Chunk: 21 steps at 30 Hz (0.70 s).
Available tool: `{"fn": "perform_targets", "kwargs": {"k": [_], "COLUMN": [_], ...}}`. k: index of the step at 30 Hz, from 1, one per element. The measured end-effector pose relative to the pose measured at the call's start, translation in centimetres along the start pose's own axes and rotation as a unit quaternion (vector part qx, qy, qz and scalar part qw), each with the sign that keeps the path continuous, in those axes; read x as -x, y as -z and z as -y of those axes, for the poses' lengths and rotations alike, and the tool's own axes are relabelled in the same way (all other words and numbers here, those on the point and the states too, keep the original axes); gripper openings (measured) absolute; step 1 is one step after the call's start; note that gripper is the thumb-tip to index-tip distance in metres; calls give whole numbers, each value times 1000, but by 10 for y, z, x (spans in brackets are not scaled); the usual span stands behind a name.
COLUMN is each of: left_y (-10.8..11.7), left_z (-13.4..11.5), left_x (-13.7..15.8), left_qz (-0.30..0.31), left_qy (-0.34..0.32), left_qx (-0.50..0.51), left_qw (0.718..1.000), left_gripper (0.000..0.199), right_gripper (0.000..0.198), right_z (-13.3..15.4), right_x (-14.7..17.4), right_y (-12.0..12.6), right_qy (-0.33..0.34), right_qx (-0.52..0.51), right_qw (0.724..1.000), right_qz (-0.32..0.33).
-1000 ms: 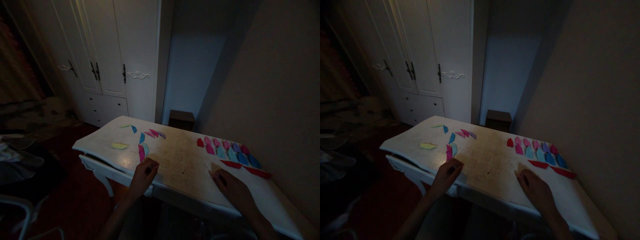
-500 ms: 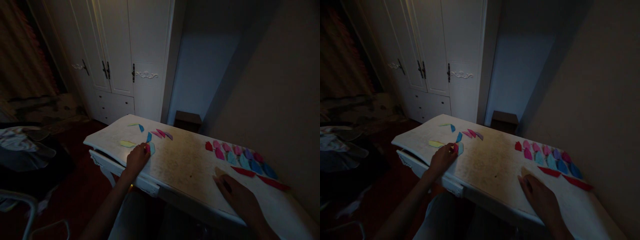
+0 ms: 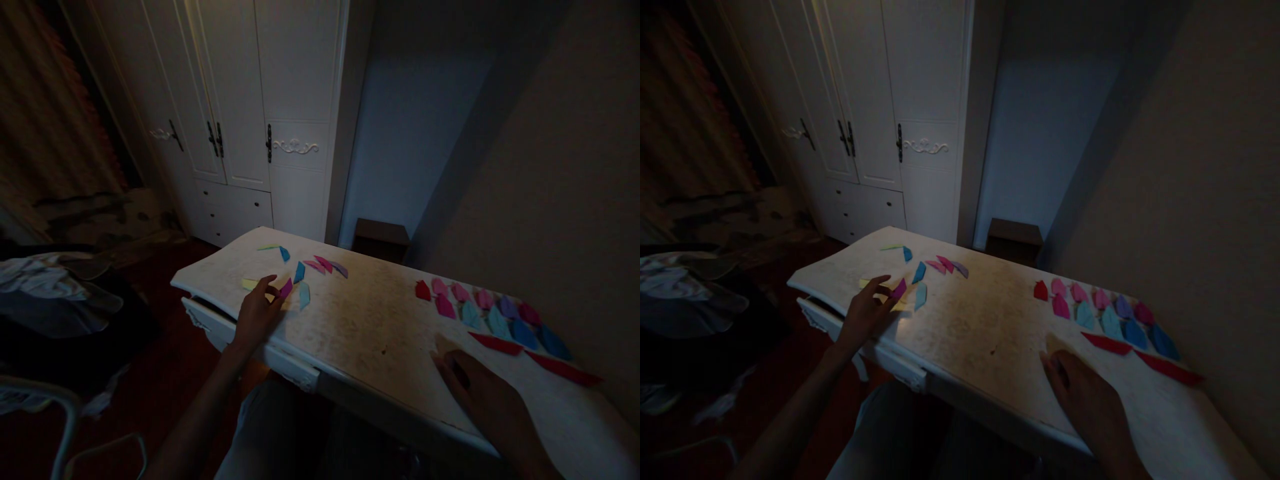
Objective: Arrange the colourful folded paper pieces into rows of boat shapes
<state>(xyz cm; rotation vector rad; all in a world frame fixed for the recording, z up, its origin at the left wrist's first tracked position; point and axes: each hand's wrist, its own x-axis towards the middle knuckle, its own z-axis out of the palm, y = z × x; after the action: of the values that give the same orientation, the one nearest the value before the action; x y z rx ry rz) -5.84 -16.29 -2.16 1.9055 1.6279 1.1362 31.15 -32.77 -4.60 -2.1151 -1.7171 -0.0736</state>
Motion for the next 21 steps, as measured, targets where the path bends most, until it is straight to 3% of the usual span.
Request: {"fn": "perform_targets", "kwargs": {"k": [5, 9, 14, 21], "left_y": [-11, -34, -78, -153], "left_z": [-21, -57, -110, -162], "left_x": [-3, -9, -11, -8], "left_qz": [91, 159, 209, 316], "left_qy": [-19, -72, -164, -169], "left_qx": [142, 138, 89, 100], "left_qw": [986, 975, 960, 928], "left_gripper": [46, 30, 15, 15], "right_gripper": [46, 40, 34, 22], "right_z": [0, -1, 0, 4], "right_x": [2, 2, 0, -2], "right_y": [-2, -4, -4, -3], "right_qy": [32, 62, 74, 59], "right_qx": [16, 42, 71, 74], "right_qw": [999, 996, 993, 995], "right_qz": [-27, -38, -48, -28]}}
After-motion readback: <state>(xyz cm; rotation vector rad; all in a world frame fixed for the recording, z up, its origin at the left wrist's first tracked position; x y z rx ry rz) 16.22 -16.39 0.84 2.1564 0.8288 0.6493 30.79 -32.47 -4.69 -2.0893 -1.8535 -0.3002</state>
